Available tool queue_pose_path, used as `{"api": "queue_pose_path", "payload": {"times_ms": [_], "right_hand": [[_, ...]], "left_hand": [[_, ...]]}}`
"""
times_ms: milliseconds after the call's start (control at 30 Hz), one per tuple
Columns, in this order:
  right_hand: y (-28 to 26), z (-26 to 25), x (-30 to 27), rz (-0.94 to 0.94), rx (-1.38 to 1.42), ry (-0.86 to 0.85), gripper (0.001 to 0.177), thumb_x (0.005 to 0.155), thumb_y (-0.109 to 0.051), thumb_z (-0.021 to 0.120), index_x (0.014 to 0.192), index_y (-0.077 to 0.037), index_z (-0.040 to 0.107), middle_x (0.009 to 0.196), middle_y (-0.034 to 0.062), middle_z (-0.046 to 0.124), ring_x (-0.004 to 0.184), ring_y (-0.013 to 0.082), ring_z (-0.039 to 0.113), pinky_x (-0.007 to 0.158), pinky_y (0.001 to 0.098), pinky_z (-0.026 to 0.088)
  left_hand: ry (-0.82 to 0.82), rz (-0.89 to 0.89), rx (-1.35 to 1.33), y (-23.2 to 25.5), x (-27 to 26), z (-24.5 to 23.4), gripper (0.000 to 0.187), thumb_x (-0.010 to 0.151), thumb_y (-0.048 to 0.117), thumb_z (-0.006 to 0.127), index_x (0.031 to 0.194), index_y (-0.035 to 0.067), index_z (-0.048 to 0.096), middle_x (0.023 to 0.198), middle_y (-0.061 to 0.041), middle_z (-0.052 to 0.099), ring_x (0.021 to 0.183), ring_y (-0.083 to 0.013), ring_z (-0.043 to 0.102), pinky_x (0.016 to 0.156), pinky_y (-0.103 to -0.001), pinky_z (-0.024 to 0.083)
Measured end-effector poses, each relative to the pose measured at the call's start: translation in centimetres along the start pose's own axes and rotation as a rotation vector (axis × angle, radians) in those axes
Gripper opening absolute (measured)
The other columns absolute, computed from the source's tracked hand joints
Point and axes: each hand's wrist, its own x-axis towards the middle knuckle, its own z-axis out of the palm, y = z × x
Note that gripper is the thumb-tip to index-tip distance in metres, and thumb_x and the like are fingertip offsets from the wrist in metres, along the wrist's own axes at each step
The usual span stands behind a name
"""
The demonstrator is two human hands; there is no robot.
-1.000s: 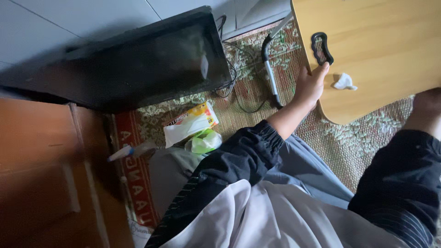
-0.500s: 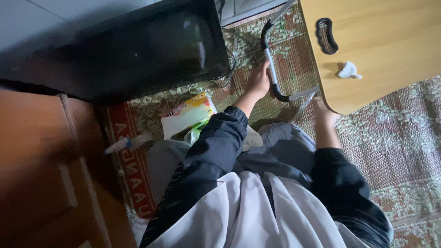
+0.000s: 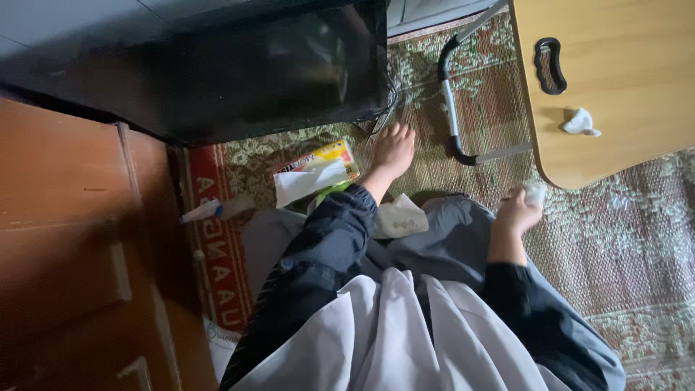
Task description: The person wipes down a television screen and a small wooden table using a cleaning spray and tissues.
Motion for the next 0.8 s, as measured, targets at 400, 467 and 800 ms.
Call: {"api": "queue_pose_path", "payload": {"times_ms": [400,467,800], "right_hand": [[-3.9,-7.7,-15.7,0.037,0.009,-0.442,0.011,0.103,-0.009,0.062,0.095,-0.003,0.068,0.085,0.0019,0.068,0.071,0.0088,0.06,0.062,0.0236,0.046],[-3.6,-7.6,-16.5,0.046,0.002,-0.47,0.011,0.103,-0.01,0.065,0.096,-0.003,0.07,0.086,0.0019,0.069,0.072,0.0082,0.06,0.063,0.0233,0.046],[-6.3,-3.8,-16.6,0.168,0.079,-0.488,0.011,0.099,-0.015,0.072,0.095,-0.005,0.068,0.078,0.0003,0.064,0.062,0.0093,0.057,0.054,0.0255,0.042]], "left_hand": [[-0.156,-0.141,1.206,-2.3,7.6,10.4,0.053,0.088,0.009,0.059,0.139,-0.003,0.06,0.146,-0.013,0.056,0.139,-0.0277,0.044,0.121,-0.041,0.026],[-0.226,-0.21,1.206,-2.5,7.0,10.7,0.087,0.062,0.005,0.072,0.146,0.004,0.05,0.155,-0.007,0.043,0.14,-0.0234,0.035,0.117,-0.04,0.021],[0.048,-0.238,-0.069,2.2,0.0,-1.2,0.029,0.089,0.019,0.061,0.111,0.002,0.071,0.128,-0.012,0.065,0.136,-0.0314,0.047,0.115,-0.055,0.027]]}}
